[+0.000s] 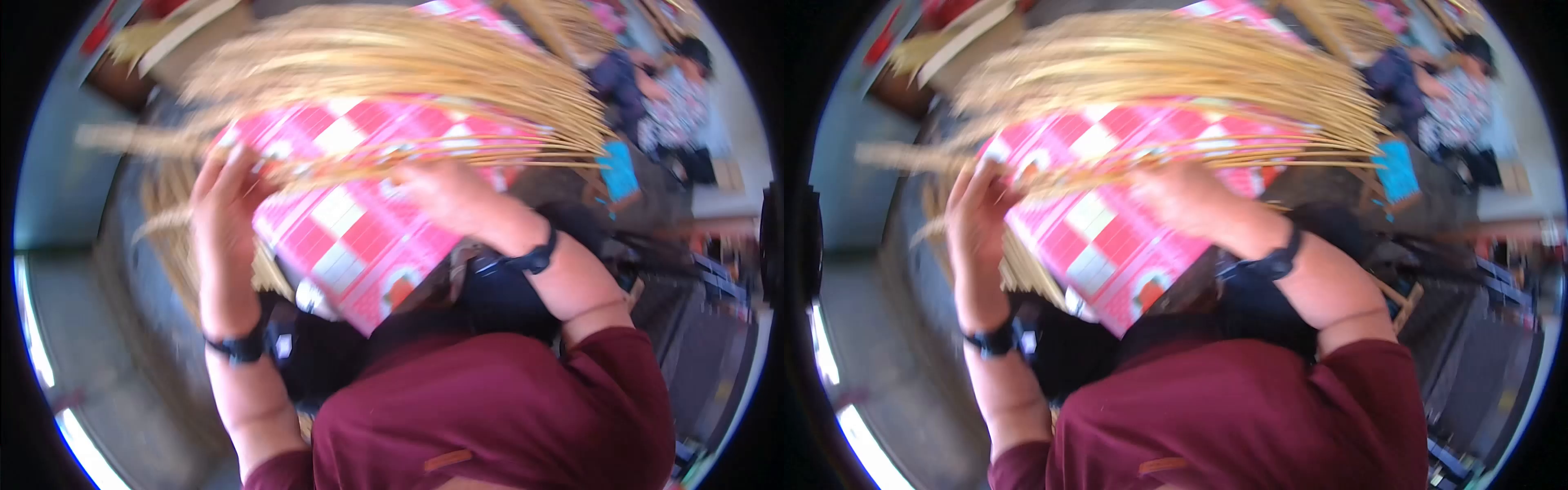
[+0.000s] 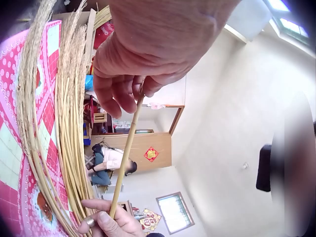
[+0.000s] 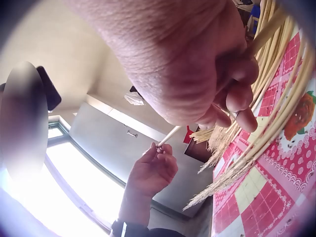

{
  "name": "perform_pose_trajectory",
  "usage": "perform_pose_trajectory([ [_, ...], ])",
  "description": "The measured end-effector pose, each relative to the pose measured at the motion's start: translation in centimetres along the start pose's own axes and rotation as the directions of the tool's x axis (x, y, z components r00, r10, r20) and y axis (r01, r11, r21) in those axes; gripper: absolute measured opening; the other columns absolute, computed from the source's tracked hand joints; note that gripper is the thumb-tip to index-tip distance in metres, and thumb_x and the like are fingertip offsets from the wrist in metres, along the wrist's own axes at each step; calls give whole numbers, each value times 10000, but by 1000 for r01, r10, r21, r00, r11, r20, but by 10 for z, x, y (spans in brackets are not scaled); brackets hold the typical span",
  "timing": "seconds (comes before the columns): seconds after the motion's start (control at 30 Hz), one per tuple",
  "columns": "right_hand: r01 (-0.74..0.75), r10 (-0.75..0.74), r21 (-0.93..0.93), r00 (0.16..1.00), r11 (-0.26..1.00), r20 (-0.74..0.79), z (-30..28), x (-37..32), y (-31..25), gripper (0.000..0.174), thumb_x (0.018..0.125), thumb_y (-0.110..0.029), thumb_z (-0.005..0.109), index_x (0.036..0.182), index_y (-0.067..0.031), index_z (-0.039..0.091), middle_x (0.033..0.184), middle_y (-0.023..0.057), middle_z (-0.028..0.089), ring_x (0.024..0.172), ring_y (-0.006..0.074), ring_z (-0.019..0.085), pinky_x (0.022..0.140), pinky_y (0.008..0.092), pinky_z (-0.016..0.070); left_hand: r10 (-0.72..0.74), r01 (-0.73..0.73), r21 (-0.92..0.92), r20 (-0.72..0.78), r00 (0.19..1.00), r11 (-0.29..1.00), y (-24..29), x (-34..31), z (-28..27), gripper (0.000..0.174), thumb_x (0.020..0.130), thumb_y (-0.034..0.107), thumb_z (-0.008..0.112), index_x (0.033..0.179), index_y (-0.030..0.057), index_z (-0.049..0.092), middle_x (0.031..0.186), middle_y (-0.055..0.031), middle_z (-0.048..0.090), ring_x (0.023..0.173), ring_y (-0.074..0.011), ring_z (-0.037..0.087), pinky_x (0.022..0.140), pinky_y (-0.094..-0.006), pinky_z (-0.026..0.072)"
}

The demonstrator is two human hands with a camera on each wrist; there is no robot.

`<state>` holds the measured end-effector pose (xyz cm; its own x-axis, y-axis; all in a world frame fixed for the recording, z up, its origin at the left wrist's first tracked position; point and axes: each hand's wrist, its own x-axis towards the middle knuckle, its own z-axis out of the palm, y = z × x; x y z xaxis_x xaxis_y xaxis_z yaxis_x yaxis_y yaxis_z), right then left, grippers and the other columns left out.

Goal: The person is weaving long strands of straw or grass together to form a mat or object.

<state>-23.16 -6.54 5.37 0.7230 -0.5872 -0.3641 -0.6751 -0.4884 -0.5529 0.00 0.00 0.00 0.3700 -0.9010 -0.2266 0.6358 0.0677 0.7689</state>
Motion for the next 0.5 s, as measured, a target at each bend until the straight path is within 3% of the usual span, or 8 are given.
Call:
perform_pose_trajectory([
  [0.03, -51, 48, -37, 996, 998, -81, -12, -3, 2, 291, 860, -132, 575, 1149, -100, 583, 863, 145, 667, 729, 260, 676, 632, 385, 546, 29, -29, -77, 1, 1000, 997, 2, 1, -17, 138, 911, 119, 588, 999, 14, 595, 840, -69, 611, 700, -152, 589, 630, -298, 511],
  [0.07, 129, -205, -295, 948, 947, -242, 6, 7, -1, 197, 831, -93, 597, 1026, -67, 581, 712, 125, 618, 594, 281, 633, 509, 399, 501, 71, -75, -153, -29, 997, 985, 0, 9, -41, 138, 928, 103, 559, 1035, 20, 585, 863, -80, 622, 702, -154, 593, 640, -296, 519],
  [0.1, 401, -430, -173, 744, 900, -512, 9, 20, 0, 187, 803, -95, 630, 972, -57, 559, 665, 125, 590, 571, 304, 614, 479, 411, 476, 138, -140, 22, 82, 987, 990, 71, 8, -18, 142, 941, 91, 535, 1055, 15, 572, 905, -96, 629, 720, -164, 601, 678, -320, 544],
  [0.23, 390, -427, -208, 642, 897, -637, 1, 14, -10, 179, 774, -106, 610, 940, -74, 553, 725, 111, 613, 663, 304, 637, 518, 421, 484, 146, -135, -68, 189, 971, 989, 86, 29, -65, 214, 946, 100, 523, 1123, -11, 569, 1019, -131, 631, 849, -192, 630, 827, -346, 555],
  [0.4, 217, -362, -301, 708, 929, -606, -19, 0, -1, 164, 745, -74, 626, 904, -74, 583, 761, 90, 614, 714, 294, 632, 573, 412, 492, 151, -153, 48, 33, 988, 987, 76, 21, -42, 266, 923, 119, 564, 1156, -7, 538, 1018, -122, 633, 845, -223, 629, 849, -371, 545],
  [0.43, 222, -372, -315, 730, 923, -573, -19, 5, 6, 166, 751, -65, 621, 914, -75, 598, 767, 84, 615, 722, 291, 628, 583, 409, 493, 132, -135, 52, 70, 989, 989, 73, 24, -49, 220, 913, 110, 572, 1104, 2, 552, 979, -113, 631, 867, -239, 634, 851, -386, 542],
  [0.47, 313, -439, -308, 643, 898, -627, -12, 14, 23, 187, 772, -84, 610, 959, -82, 621, 793, 92, 624, 741, 298, 621, 606, 413, 489, 121, -116, 121, -35, 992, 986, 71, 13, -29, 164, 903, 89, 568, 1048, 13, 561, 935, -111, 630, 885, -252, 639, 832, -388, 543],
  [0.5, 287, -435, -334, 692, 898, -575, -21, 5, 18, 197, 811, -118, 604, 1001, -82, 643, 811, 111, 627, 723, 298, 615, 622, 406, 482, 182, -179, 167, -2, 983, 970, 66, 1, -12, 148, 882, 89, 585, 1008, 13, 566, 897, -110, 635, 885, -261, 645, 814, -379, 542],
])
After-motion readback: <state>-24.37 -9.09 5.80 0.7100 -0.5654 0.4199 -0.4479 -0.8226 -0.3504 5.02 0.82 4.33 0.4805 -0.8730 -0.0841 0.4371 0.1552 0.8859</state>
